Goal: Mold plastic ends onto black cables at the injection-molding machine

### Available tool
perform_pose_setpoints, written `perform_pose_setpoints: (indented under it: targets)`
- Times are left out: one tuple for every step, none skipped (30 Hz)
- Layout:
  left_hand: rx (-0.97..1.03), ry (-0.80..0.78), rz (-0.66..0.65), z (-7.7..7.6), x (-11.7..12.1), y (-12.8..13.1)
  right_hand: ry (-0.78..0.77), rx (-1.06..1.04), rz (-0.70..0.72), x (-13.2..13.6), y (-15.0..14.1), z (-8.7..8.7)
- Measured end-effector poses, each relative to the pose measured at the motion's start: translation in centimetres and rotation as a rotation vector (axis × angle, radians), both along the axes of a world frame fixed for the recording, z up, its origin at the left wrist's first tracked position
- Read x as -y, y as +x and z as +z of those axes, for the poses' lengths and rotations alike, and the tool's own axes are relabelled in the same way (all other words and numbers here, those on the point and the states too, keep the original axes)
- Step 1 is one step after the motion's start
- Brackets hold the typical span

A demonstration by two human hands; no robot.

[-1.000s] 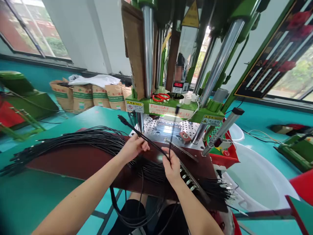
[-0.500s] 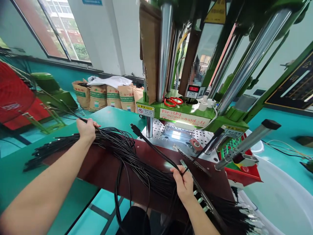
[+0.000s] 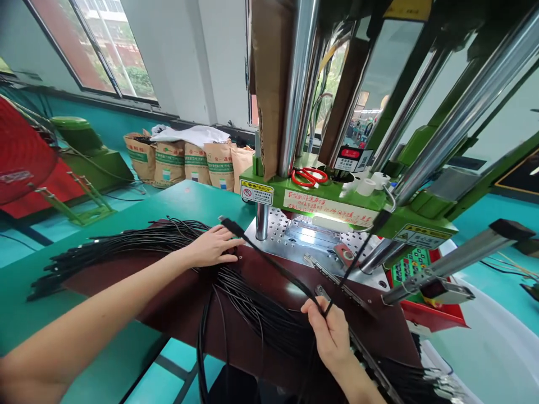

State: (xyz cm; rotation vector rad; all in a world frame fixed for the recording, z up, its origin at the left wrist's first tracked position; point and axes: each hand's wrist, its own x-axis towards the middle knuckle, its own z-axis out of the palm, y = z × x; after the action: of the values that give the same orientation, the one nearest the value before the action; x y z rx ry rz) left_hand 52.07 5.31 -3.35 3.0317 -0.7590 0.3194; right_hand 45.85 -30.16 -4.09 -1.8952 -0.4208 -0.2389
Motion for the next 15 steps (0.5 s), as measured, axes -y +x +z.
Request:
perform_pose_setpoints:
  targets:
    - [-0.032,0.037,-0.013,-0.2,0.6,0.1,0.014,-0.029,-0.001,0.1,0.1,0.4]
    - [-0.061,0.062,0.015,-0.4,0.8,0.2,0.044,-0.051,-0.011,0.2,0.2,0.7]
    - [-0.090,0.080,0.067,-0.4,0.5,0.4,0.091,-0.062,-0.029,0.3,0.3,1.0]
    - [-0.117,0.092,0.133,-0.3,-0.2,0.5,0.153,-0.066,-0.045,0.5,0.4,1.1]
    - [-0.141,0.101,0.202,-0.1,-1.1,0.6,0.223,-0.067,-0.054,0.8,0.6,1.3]
    - [-0.164,0.108,0.272,0.1,-2.3,0.6,0.294,-0.072,-0.057,1.2,0.7,1.5]
    - [-0.185,0.116,0.345,0.4,-3.5,0.4,0.360,-0.072,-0.058,1.7,0.9,1.7]
    - [-0.205,0.124,0.419,0.7,-4.8,0.1,0.420,-0.064,-0.062,2.2,1.0,2.0]
    - [-0.227,0.133,0.493,0.9,-6.0,-0.3,0.481,-0.042,-0.074,2.7,1.1,2.5]
    - [-0.260,0.137,0.558,0.9,-6.9,-0.8,0.543,-0.010,-0.084,3.2,1.1,3.1]
    - [-0.294,0.135,0.609,0.8,-7.7,-1.4,0.599,0.029,-0.092,3.5,1.0,3.9]
    - [-0.310,0.130,0.640,0.6,-8.2,-2.0,0.641,0.066,-0.092,3.6,0.8,4.8]
    - [-0.299,0.124,0.652,0.2,-8.4,-2.5,0.661,0.092,-0.079,3.6,0.6,5.8]
    - [-0.257,0.119,0.651,-0.3,-8.5,-2.9,0.662,0.108,-0.059,3.3,0.3,6.9]
    - [-0.184,0.113,0.647,-0.7,-8.4,-3.3,0.642,0.120,-0.035,2.8,0.1,8.2]
